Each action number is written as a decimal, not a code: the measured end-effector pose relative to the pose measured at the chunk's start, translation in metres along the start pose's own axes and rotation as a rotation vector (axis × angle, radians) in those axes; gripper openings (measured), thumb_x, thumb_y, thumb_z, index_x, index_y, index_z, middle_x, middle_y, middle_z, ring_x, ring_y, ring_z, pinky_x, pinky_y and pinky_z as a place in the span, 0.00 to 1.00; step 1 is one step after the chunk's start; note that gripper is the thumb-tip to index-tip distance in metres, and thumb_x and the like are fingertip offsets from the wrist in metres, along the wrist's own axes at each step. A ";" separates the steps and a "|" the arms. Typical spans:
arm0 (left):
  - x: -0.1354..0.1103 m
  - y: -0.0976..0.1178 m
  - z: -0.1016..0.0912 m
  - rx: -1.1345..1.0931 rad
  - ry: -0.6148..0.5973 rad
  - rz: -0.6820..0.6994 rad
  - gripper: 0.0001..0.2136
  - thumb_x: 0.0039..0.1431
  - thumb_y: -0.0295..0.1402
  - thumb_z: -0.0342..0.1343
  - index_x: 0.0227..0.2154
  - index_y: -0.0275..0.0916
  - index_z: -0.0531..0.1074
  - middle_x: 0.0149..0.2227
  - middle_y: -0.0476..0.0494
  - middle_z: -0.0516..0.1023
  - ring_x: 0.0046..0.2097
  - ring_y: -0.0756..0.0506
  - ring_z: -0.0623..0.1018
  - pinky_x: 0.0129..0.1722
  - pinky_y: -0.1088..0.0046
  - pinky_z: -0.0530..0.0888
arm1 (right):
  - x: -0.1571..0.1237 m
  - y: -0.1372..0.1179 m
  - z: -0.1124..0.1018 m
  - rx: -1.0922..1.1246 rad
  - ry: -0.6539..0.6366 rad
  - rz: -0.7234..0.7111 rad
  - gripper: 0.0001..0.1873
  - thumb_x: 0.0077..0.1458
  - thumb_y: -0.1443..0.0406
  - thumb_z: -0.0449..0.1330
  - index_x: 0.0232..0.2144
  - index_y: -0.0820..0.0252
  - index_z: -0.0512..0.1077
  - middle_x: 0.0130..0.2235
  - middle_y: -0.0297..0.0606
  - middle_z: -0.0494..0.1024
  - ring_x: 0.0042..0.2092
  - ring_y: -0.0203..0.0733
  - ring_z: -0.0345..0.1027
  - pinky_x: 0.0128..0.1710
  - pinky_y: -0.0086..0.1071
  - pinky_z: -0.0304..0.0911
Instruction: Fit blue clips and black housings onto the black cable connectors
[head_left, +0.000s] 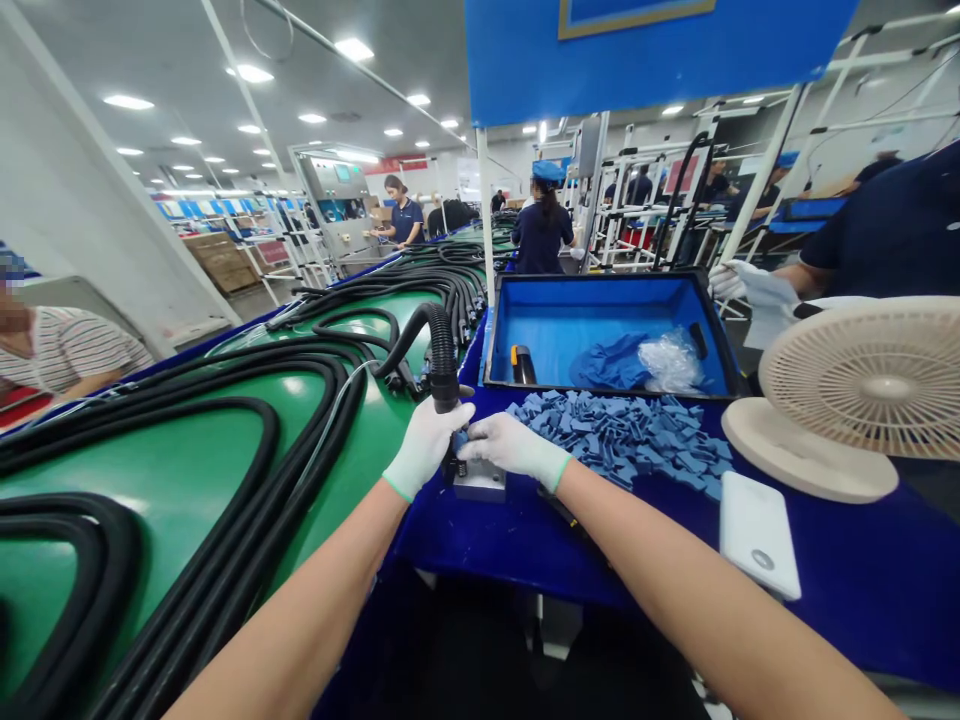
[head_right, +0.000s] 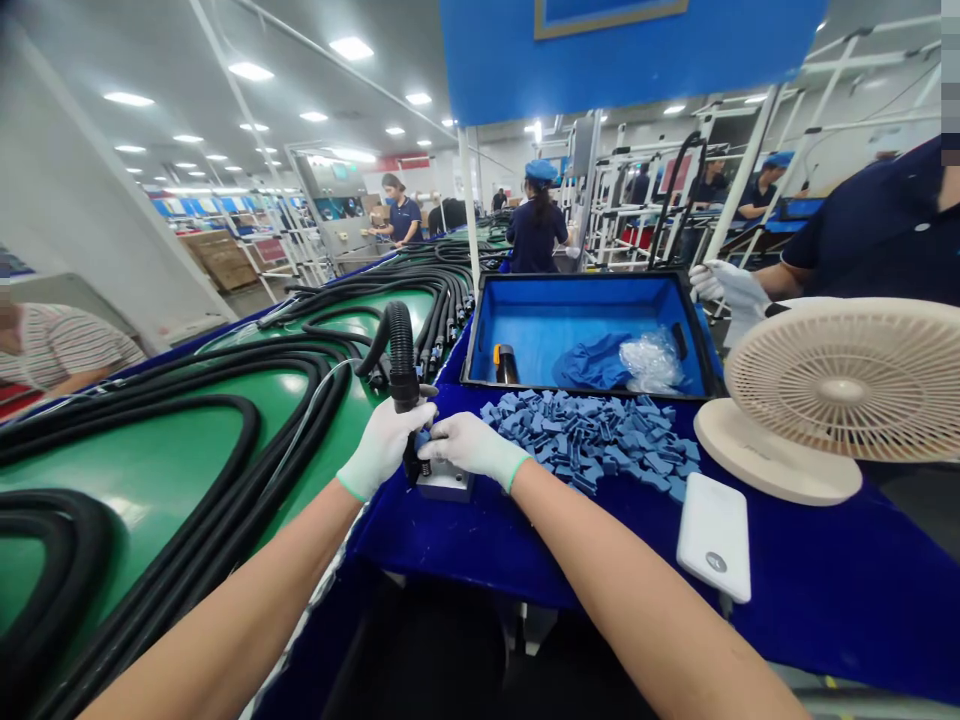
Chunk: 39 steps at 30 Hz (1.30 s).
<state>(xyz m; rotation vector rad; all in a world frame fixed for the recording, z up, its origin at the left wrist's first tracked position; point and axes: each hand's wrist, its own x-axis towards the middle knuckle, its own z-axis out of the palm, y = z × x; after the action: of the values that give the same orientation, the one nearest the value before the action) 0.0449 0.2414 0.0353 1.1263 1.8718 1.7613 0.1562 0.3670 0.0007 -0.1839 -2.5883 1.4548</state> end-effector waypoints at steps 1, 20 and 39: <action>-0.001 0.002 0.001 -0.002 -0.009 -0.003 0.17 0.53 0.38 0.65 0.44 0.34 0.77 0.34 0.45 0.78 0.37 0.44 0.75 0.42 0.67 0.72 | 0.001 0.001 -0.001 -0.008 -0.007 0.008 0.18 0.54 0.54 0.64 0.24 0.62 0.71 0.23 0.28 0.66 0.26 0.33 0.57 0.28 0.28 0.55; -0.257 0.017 -0.229 0.699 -0.096 -0.677 0.25 0.59 0.51 0.60 0.53 0.41 0.76 0.53 0.39 0.81 0.55 0.34 0.79 0.59 0.58 0.72 | 0.000 -0.003 0.007 -0.336 -0.051 -0.004 0.11 0.56 0.60 0.61 0.35 0.57 0.82 0.36 0.36 0.84 0.36 0.41 0.74 0.38 0.30 0.63; -0.246 0.067 -0.231 -0.005 0.097 -0.586 0.21 0.52 0.44 0.69 0.42 0.33 0.78 0.35 0.41 0.79 0.34 0.43 0.76 0.35 0.69 0.75 | -0.078 -0.090 0.076 -0.104 -0.108 -0.112 0.24 0.63 0.52 0.60 0.56 0.55 0.75 0.50 0.42 0.81 0.50 0.50 0.74 0.53 0.41 0.67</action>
<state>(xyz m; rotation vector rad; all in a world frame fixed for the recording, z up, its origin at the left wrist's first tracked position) 0.0572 -0.1001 0.0733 0.4186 1.9816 1.4915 0.2143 0.2427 0.0323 0.0273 -2.7131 1.3280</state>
